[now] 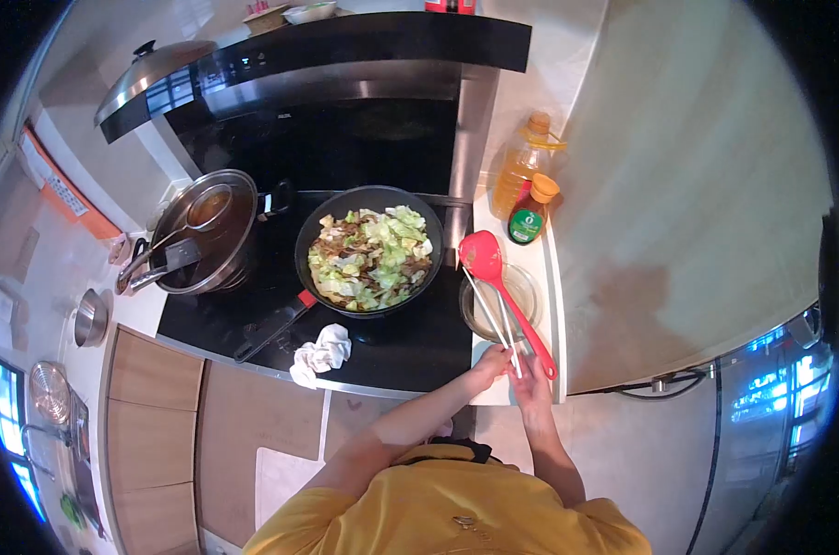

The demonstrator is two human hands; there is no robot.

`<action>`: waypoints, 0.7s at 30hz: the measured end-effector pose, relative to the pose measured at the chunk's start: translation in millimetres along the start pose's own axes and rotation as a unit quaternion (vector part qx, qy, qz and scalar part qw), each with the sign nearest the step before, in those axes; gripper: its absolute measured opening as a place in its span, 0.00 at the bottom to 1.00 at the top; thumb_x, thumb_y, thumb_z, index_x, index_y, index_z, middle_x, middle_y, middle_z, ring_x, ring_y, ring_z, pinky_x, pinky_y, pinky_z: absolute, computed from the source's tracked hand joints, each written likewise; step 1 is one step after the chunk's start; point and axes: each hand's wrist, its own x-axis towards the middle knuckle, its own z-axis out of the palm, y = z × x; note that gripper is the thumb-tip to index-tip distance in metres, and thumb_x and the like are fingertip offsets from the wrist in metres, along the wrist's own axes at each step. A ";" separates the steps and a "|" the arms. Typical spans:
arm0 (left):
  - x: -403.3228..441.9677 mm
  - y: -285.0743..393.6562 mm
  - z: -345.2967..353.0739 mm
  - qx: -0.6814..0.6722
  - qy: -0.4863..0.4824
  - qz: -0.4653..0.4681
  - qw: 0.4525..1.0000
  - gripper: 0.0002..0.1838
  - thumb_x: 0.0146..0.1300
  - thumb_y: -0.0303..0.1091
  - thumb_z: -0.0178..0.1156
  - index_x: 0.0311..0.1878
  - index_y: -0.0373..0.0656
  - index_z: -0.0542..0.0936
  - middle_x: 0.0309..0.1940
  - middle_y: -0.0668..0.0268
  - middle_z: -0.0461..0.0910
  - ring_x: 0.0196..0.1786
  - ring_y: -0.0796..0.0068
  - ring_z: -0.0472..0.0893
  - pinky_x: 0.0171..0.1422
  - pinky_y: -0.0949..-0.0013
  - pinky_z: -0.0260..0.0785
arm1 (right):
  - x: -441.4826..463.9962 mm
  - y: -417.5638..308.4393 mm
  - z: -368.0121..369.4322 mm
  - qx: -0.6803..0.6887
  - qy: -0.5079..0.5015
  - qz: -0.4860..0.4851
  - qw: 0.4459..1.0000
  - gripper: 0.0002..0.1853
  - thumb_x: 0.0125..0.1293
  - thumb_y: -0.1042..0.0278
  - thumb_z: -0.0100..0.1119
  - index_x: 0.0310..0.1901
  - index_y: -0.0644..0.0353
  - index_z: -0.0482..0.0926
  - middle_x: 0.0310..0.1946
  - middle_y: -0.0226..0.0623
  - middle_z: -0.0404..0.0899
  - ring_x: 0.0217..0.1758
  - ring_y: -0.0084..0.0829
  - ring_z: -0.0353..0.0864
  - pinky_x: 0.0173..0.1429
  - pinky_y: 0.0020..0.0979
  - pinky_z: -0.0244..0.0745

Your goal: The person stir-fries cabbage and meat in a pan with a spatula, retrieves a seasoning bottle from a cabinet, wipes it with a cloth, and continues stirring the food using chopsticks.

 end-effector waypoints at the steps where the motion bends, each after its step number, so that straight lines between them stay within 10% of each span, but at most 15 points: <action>1: -1.1 3.3 -0.6 0.014 0.006 -0.010 1.000 0.14 0.73 0.41 0.44 0.45 0.44 0.76 0.34 0.71 0.79 0.33 0.80 0.77 0.39 0.74 0.68 | -11.0 -5.6 -2.8 -0.063 0.022 0.012 0.998 0.19 0.66 0.53 0.58 0.51 0.59 0.74 0.45 0.36 0.78 0.53 0.30 0.74 0.58 0.33 0.68; 5: -26.2 16.0 -8.6 -0.030 -0.059 0.031 0.997 0.16 0.73 0.46 0.45 0.44 0.44 0.77 0.33 0.73 0.78 0.33 0.82 0.76 0.40 0.75 0.67 | -62.1 -25.5 0.6 -0.275 0.095 -0.085 0.953 0.11 0.67 0.63 0.57 0.45 0.59 0.74 0.38 0.34 0.76 0.42 0.25 0.75 0.51 0.28 0.69; 7: -41.8 27.0 -17.3 -0.007 -0.050 0.066 0.997 0.17 0.72 0.49 0.47 0.45 0.47 0.78 0.34 0.73 0.78 0.34 0.83 0.76 0.41 0.76 0.67 | -77.2 -35.0 41.1 -0.310 0.064 -0.326 0.891 0.08 0.68 0.66 0.53 0.41 0.62 0.73 0.34 0.34 0.74 0.38 0.26 0.74 0.47 0.27 0.68; 8: -15.8 -2.9 -52.4 -0.003 -0.210 0.138 0.968 0.17 0.70 0.51 0.49 0.47 0.48 0.78 0.36 0.74 0.78 0.37 0.85 0.76 0.41 0.77 0.67 | -79.1 -47.1 68.8 -0.299 0.053 -0.341 0.890 0.08 0.68 0.66 0.53 0.41 0.62 0.73 0.34 0.34 0.74 0.38 0.26 0.74 0.47 0.27 0.68; 11: -30.8 -4.1 -63.8 0.025 -0.102 0.165 0.981 0.18 0.67 0.49 0.56 0.47 0.43 0.77 0.36 0.73 0.78 0.37 0.85 0.75 0.39 0.78 0.67 | -76.2 -96.2 190.4 -0.208 -0.123 -0.422 0.874 0.09 0.71 0.70 0.46 0.37 0.66 0.73 0.34 0.37 0.74 0.40 0.28 0.74 0.48 0.30 0.69; 17: -73.9 11.3 -114.3 0.248 0.017 0.180 0.952 0.19 0.66 0.38 0.59 0.55 0.39 0.75 0.42 0.66 0.81 0.45 0.77 0.79 0.52 0.72 0.71 | -101.6 -200.5 437.9 -0.256 -0.320 -0.700 0.584 0.09 0.66 0.76 0.52 0.43 0.69 0.79 0.40 0.38 0.80 0.44 0.28 0.79 0.51 0.27 0.72; 20: -108.2 14.5 -143.2 0.362 0.088 0.241 0.896 0.17 0.66 0.37 0.59 0.56 0.41 0.75 0.41 0.65 0.83 0.44 0.78 0.80 0.50 0.73 0.72 | -108.2 -248.7 568.4 -0.291 -0.264 -0.884 0.254 0.14 0.59 0.74 0.60 0.49 0.61 0.78 0.47 0.44 0.79 0.51 0.43 0.77 0.56 0.35 0.72; 21: -124.3 23.3 -146.4 0.355 0.094 0.228 0.902 0.20 0.61 0.43 0.61 0.54 0.46 0.77 0.43 0.60 0.83 0.48 0.65 0.82 0.53 0.66 0.73 | -111.8 -258.4 606.7 -0.303 -0.236 -0.904 0.188 0.19 0.57 0.74 0.61 0.52 0.60 0.76 0.50 0.43 0.78 0.55 0.43 0.75 0.59 0.37 0.71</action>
